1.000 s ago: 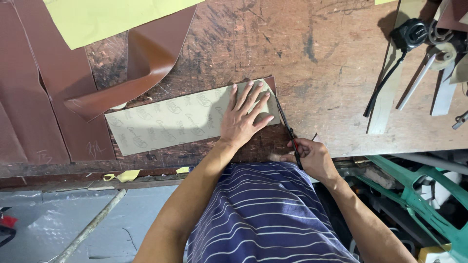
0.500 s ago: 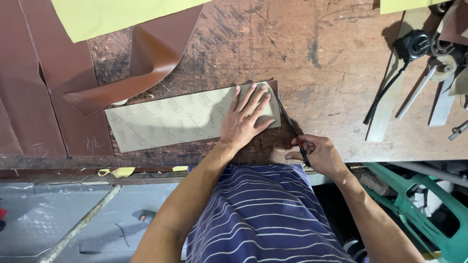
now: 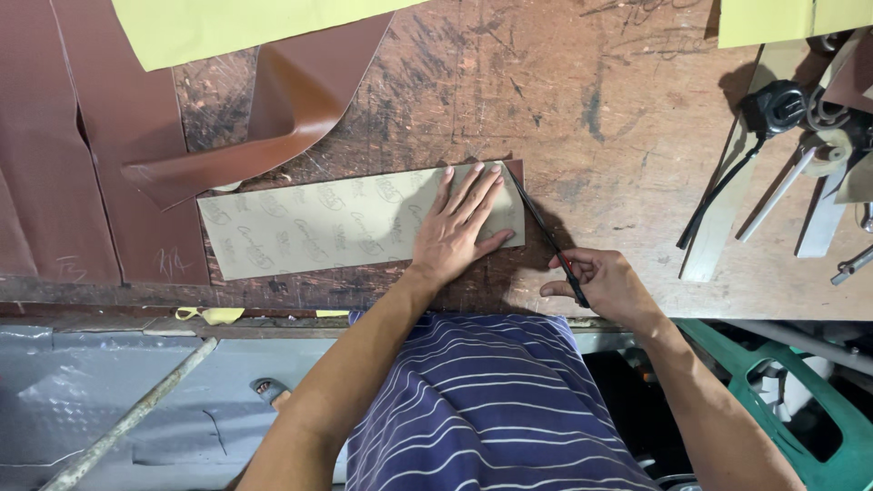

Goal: The person uses scissors to cut a large sheet of brown material along pre-drawn white lines. They then place a yellow paper template on the material and cut around its edges. Finally, they use a smaller patterned template to cut out additional rectangular pieces from the brown material.

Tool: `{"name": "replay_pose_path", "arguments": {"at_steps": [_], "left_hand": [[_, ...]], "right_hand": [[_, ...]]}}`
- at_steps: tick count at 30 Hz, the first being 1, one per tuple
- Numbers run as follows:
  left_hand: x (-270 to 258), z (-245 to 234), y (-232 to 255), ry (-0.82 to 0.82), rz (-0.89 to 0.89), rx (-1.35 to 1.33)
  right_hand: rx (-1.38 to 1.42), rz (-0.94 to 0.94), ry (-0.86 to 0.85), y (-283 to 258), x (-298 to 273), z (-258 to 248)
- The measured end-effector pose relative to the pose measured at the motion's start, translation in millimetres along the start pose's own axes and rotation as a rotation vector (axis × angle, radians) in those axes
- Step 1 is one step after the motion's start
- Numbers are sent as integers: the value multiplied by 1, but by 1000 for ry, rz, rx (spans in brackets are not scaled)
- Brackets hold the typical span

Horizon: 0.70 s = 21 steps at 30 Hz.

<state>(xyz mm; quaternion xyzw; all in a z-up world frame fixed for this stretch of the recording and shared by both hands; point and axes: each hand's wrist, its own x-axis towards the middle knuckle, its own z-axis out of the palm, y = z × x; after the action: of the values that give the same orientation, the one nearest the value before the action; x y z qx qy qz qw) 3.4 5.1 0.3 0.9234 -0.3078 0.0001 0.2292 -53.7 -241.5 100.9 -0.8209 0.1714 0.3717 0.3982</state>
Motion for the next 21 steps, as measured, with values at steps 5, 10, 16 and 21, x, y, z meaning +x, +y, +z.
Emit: {"name": "replay_pose_path", "arguments": {"at_steps": [5, 10, 16, 21], "left_hand": [[0, 1, 0, 10, -5, -20], [0, -5, 1, -5, -14, -36], [1, -10, 4, -22, -28, -77], [2, -10, 5, -12, -20, -72]], "right_hand": [[4, 49, -45, 1, 3, -6], [-20, 16, -44, 2, 12, -13], [-50, 26, -50, 0, 15, -17], [-2, 31, -94, 0, 18, -20]]}}
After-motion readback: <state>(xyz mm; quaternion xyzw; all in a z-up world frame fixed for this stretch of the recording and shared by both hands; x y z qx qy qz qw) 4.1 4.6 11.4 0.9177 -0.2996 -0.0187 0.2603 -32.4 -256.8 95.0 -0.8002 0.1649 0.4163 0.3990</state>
